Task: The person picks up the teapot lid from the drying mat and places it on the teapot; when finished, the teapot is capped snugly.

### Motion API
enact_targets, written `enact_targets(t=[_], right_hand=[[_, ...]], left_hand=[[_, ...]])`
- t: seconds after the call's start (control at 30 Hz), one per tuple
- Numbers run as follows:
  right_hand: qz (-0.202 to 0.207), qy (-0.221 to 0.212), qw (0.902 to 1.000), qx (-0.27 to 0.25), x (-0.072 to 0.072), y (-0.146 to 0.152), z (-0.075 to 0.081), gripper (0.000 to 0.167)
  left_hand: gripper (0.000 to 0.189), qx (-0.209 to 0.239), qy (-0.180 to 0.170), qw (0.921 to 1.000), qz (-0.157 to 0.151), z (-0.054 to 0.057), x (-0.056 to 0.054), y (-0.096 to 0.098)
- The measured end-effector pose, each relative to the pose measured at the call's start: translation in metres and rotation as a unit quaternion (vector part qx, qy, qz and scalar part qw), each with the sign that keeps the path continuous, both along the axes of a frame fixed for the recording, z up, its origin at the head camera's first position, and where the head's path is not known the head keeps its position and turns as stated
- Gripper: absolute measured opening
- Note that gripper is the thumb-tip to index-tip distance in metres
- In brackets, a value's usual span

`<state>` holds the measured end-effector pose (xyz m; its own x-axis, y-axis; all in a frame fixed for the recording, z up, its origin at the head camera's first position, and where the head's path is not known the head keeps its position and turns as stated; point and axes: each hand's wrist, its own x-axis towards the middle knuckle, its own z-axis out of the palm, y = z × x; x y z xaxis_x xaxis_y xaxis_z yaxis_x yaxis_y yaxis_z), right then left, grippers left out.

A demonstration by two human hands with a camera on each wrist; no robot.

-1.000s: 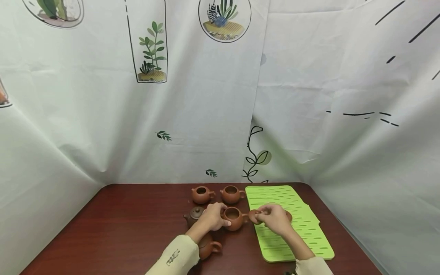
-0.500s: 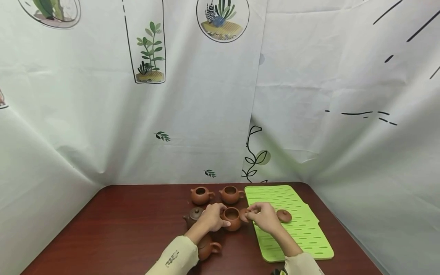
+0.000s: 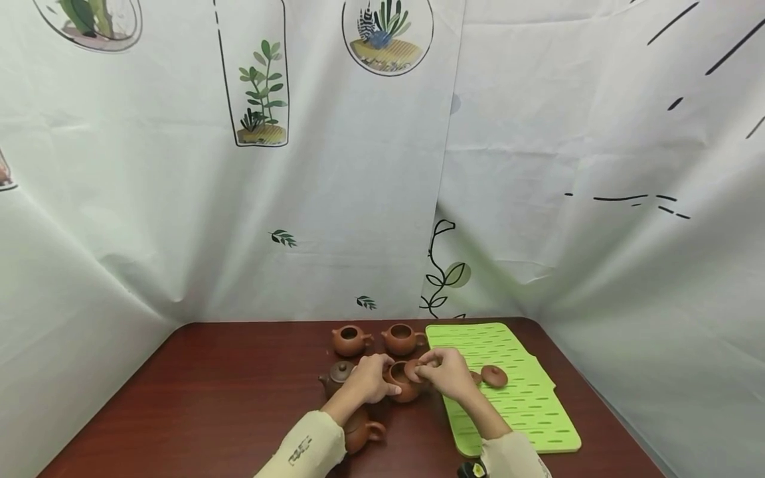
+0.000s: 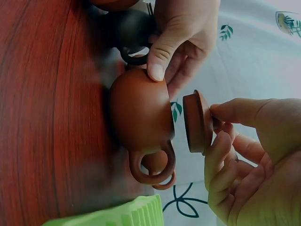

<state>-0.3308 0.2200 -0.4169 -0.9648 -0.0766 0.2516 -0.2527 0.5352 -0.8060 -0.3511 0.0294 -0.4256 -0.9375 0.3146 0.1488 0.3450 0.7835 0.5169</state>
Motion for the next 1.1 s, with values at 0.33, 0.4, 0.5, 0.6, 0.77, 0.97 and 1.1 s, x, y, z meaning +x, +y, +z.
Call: enact_targets(t=[0.33, 0.4, 0.5, 0.6, 0.77, 0.97, 1.1], right_hand=[[0.013, 0.008, 0.9999, 0.003, -0.005, -0.008, -0.002, 0.005], [0.013, 0.008, 0.9999, 0.002, -0.006, -0.009, -0.002, 0.005], [0.014, 0.012, 0.9998, -0.004, -0.006, -0.011, -0.002, 0.005], [0.020, 0.014, 0.9996, -0.014, -0.006, -0.012, -0.002, 0.006], [0.025, 0.011, 0.9994, -0.022, -0.007, -0.016, -0.002, 0.007], [0.024, 0.012, 0.9996, -0.011, -0.009, -0.020, -0.003, 0.005], [0.023, 0.017, 0.9996, -0.001, -0.012, -0.023, -0.002, 0.007]], left_hand=[[0.049, -0.003, 0.005, 1.0000, 0.004, 0.000, 0.000, 0.000], [0.050, -0.002, 0.005, 1.0000, 0.004, 0.000, 0.000, 0.000], [0.050, -0.003, 0.006, 1.0000, 0.003, 0.000, 0.001, 0.000], [0.050, -0.003, 0.005, 1.0000, 0.003, -0.001, 0.000, 0.000], [0.049, -0.006, 0.003, 1.0000, 0.002, -0.001, -0.001, 0.000], [0.051, -0.009, -0.003, 0.9999, 0.003, 0.000, 0.000, 0.000], [0.051, -0.012, -0.002, 0.9999, 0.003, 0.001, -0.001, 0.001]])
